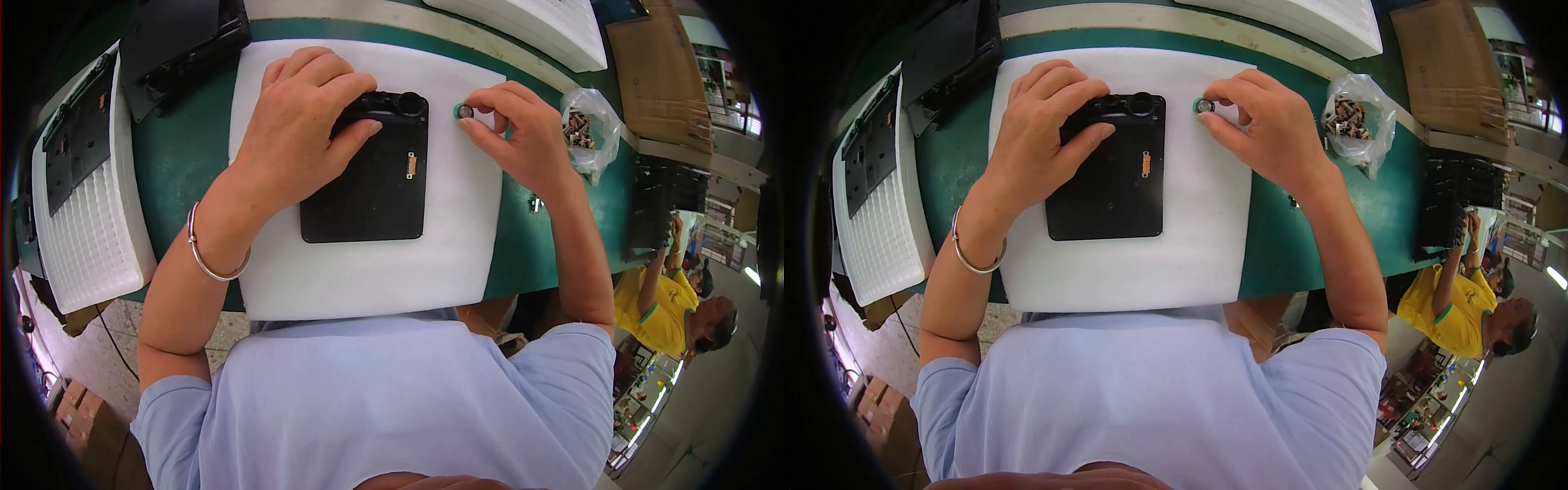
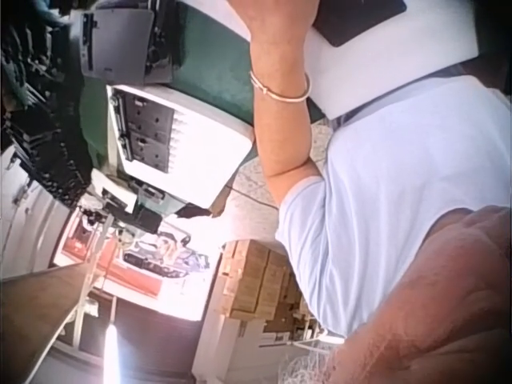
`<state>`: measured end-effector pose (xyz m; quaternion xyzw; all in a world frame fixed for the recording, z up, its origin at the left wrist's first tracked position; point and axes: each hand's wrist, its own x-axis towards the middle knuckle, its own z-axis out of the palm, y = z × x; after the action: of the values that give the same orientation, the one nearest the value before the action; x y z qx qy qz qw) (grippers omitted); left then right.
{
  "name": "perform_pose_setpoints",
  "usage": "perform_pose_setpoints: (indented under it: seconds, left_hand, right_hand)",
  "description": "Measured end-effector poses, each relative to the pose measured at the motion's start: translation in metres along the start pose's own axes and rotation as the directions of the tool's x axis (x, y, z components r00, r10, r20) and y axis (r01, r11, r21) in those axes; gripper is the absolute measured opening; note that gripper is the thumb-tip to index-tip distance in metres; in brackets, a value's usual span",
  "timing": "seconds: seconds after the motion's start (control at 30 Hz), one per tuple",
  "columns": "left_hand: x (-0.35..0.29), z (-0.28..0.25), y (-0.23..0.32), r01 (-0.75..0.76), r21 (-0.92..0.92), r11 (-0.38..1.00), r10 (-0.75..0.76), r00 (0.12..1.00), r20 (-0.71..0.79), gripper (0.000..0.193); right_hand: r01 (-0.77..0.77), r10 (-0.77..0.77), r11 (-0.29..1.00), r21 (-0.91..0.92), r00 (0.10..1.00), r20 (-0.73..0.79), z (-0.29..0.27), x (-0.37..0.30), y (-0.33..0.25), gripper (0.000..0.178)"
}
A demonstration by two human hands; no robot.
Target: The person assembles small components into a plastic housing by hand at a factory workstation.
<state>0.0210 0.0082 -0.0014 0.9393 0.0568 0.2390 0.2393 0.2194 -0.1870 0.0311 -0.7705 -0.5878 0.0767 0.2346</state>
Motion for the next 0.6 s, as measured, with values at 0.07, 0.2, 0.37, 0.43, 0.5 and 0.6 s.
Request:
perform_pose_setpoints:
  seconds: [0.07,0.2,0.37,0.43,0.5,0.6]
  left_hand:
    - [0.0,0.0,0.0,-0.002,0.002,1.0,0.002,1.0,0.003,0.032]
    - [0.0,-0.001,-0.001,-0.008,-0.01,1.0,0.008,1.0,-0.006,0.032]
    - [0.001,0.003,-0.001,-0.025,-0.029,0.999,0.023,0.998,-0.066,0.029]
    - [0.0,0.003,-0.001,-0.024,-0.038,0.999,0.022,0.998,-0.066,0.029]
    - [0.0,0.004,-0.001,-0.026,-0.034,0.999,0.023,0.997,-0.071,0.029]
    - [0.0,0.005,-0.002,-0.026,-0.034,0.999,0.023,0.996,-0.081,0.028]
  right_hand:
    - [0.016,-0.016,1.0,-0.023,1.0,-0.016,-0.001,0.0,-0.005,0.018]
    - [0.092,-0.096,0.994,-0.058,0.993,-0.065,0.0,0.004,-0.016,0.018]
    - [0.156,-0.16,0.986,-0.054,0.983,-0.09,0.004,0.012,-0.023,0.019]
    - [0.212,-0.217,0.975,-0.061,0.971,-0.101,0.006,0.016,-0.024,0.02]
    - [0.222,-0.226,0.974,-0.049,0.969,-0.096,0.008,0.02,-0.026,0.02]
    - [0.233,-0.234,0.972,-0.026,0.968,-0.094,0.012,0.024,-0.029,0.021]
